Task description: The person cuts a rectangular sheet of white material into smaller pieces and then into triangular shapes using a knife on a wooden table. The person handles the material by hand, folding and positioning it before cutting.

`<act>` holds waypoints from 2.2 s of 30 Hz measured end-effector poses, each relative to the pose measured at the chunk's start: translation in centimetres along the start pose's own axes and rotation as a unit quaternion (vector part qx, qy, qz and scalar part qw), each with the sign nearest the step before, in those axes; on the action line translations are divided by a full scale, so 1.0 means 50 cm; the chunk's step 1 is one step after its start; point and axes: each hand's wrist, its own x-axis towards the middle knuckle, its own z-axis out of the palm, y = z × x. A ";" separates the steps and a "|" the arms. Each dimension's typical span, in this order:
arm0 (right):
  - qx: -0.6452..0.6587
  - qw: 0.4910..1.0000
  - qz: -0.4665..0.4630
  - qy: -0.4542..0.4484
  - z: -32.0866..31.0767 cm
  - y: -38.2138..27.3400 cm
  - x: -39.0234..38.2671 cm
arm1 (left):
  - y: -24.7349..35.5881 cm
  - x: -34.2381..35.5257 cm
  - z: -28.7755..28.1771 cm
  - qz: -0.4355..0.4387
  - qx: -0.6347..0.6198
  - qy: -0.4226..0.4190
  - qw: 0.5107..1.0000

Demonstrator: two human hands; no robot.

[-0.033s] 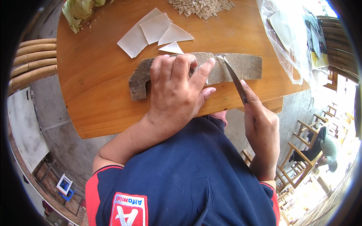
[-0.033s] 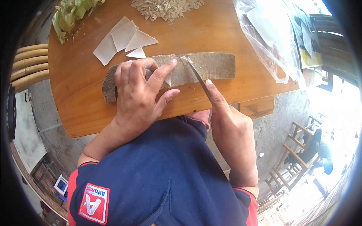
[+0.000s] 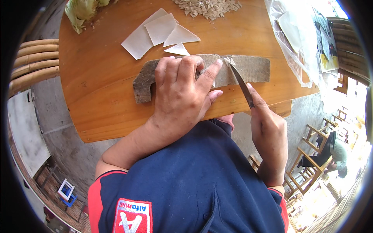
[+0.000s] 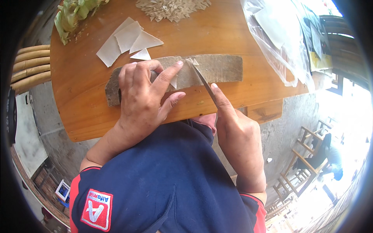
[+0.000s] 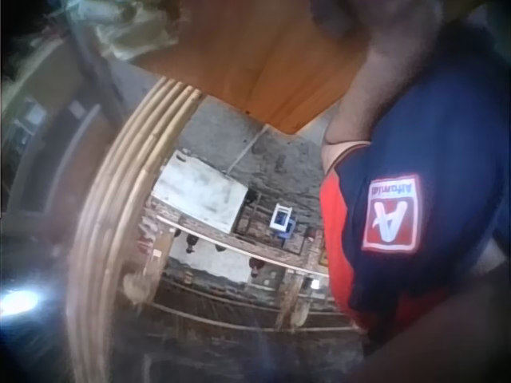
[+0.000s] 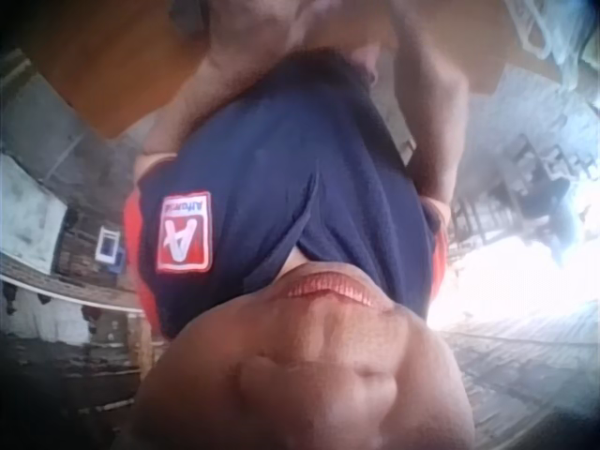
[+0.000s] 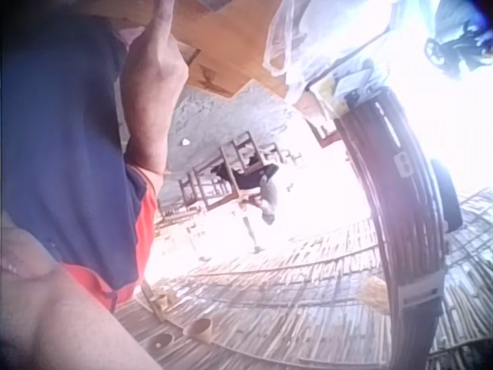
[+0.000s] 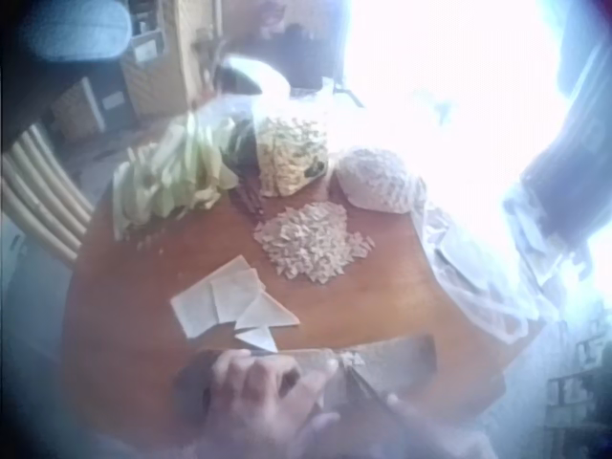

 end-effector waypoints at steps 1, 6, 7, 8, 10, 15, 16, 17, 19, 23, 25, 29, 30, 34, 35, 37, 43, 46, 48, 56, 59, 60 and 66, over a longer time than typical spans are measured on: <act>-0.004 1.000 -0.004 -0.006 0.000 0.000 -0.001 | -0.001 0.000 0.001 0.000 -0.002 -0.002 1.000; 0.020 0.999 -0.017 -0.035 -0.010 -0.018 -0.008 | -0.001 -0.001 0.001 -0.006 -0.009 0.003 1.000; 0.014 1.000 -0.009 -0.025 -0.009 -0.016 -0.009 | -0.001 -0.001 0.001 -0.006 -0.011 0.002 1.000; 0.009 1.000 0.000 -0.016 -0.007 -0.011 -0.009 | -0.001 -0.001 0.001 -0.005 -0.010 0.002 1.000; -0.002 1.000 0.005 -0.003 -0.004 -0.001 -0.006 | -0.001 0.000 -0.001 -0.004 -0.009 0.004 1.000; -0.032 0.999 -0.011 -0.009 -0.007 -0.003 0.004 | 0.002 0.006 -0.002 -0.007 -0.013 -0.001 1.000; -0.035 0.999 -0.013 -0.017 -0.008 -0.005 0.003 | 0.002 0.006 -0.002 -0.008 -0.015 -0.003 1.000; -0.037 0.999 -0.016 -0.024 -0.009 -0.007 0.001 | 0.002 0.005 -0.002 -0.008 -0.015 -0.002 1.000; -0.036 0.999 -0.013 -0.035 -0.012 -0.011 -0.003 | 0.001 0.004 -0.002 -0.006 -0.015 0.001 1.000; -0.007 0.999 0.018 -0.026 -0.014 -0.011 -0.008 | -0.001 0.004 -0.004 -0.008 -0.025 0.003 1.000; 0.010 1.000 0.024 -0.014 -0.013 -0.009 -0.008 | -0.005 0.002 -0.005 -0.010 -0.037 0.011 0.999; 0.030 0.999 0.012 -0.012 -0.006 -0.018 -0.004 | -0.010 -0.001 -0.003 0.002 -0.045 0.014 0.999; 0.034 0.999 0.010 -0.014 -0.004 -0.020 -0.003 | -0.010 -0.002 -0.003 0.005 -0.043 0.013 0.999; 0.041 0.999 -0.014 -0.028 0.010 -0.029 -0.004 | -0.007 0.000 -0.004 0.011 -0.042 0.023 0.999; 0.035 0.999 -0.031 -0.024 0.018 -0.027 -0.005 | -0.007 0.000 -0.005 0.011 -0.040 0.021 0.999; 0.027 0.998 -0.045 -0.021 0.025 -0.030 -0.006 | -0.007 -0.001 -0.006 0.012 -0.037 0.017 0.999; 0.019 0.999 -0.034 -0.028 0.036 -0.044 -0.011 | -0.006 -0.005 -0.006 0.020 -0.006 0.003 1.000; 0.020 0.999 -0.023 -0.018 0.045 -0.046 -0.015 | -0.004 -0.007 -0.003 0.030 0.013 0.006 0.999; 0.017 1.000 -0.019 -0.006 0.057 -0.046 -0.021 | -0.002 -0.009 -0.003 0.028 0.012 0.004 1.000; -0.074 0.997 -0.011 0.028 0.086 -0.068 -0.033 | 0.002 -0.009 -0.005 0.034 0.026 -0.003 0.999; -0.096 0.995 -0.002 0.039 0.094 -0.077 -0.032 | 0.001 -0.010 -0.004 0.042 0.034 -0.008 0.998; -0.099 0.994 0.001 0.041 0.095 -0.078 -0.030 | 0.001 -0.010 -0.005 0.044 0.036 -0.011 0.998; 0.104 0.994 -0.006 0.028 0.044 -0.015 -0.017 | -0.006 -0.011 -0.007 0.023 -0.012 0.005 1.000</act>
